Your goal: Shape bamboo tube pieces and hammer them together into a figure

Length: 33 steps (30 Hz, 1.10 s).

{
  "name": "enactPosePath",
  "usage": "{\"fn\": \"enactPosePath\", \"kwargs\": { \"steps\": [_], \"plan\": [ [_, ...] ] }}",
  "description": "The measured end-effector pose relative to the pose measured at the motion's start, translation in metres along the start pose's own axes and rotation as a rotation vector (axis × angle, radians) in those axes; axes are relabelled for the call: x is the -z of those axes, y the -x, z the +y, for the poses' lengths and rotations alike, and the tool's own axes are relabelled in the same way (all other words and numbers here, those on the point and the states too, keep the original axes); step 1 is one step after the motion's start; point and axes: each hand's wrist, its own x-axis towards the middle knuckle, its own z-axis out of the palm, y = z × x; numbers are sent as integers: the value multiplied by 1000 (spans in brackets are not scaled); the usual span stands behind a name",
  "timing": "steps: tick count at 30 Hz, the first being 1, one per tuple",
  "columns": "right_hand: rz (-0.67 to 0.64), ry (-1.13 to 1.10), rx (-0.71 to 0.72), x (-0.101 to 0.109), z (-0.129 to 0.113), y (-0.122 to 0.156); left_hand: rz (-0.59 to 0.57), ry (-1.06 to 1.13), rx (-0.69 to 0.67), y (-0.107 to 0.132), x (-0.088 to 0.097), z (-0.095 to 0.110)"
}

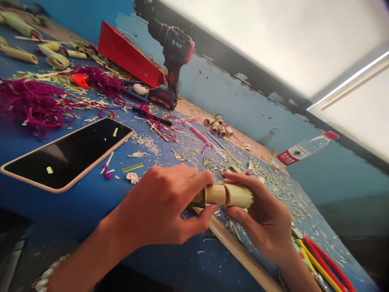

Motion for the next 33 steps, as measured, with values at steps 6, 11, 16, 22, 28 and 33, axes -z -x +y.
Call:
{"fn": "enactPosePath", "kwargs": {
  "steps": [6,11,16,22,28,33],
  "plan": [
    [-6,-109,60,-3,0,-5,-49,118,45,1,3,-2],
    [-18,-123,111,-2,-2,-5,-43,212,84,0,7,-1],
    [-7,-118,138,1,-1,-3,-33,231,125,-1,6,-1],
    [10,8,187,1,3,-2,-71,212,76,-2,1,-2],
    [-55,72,204,5,1,-4,-100,214,33,-1,0,-3],
    [-77,128,268,7,-1,-5,-118,246,32,-1,0,-3]
  ]
}}
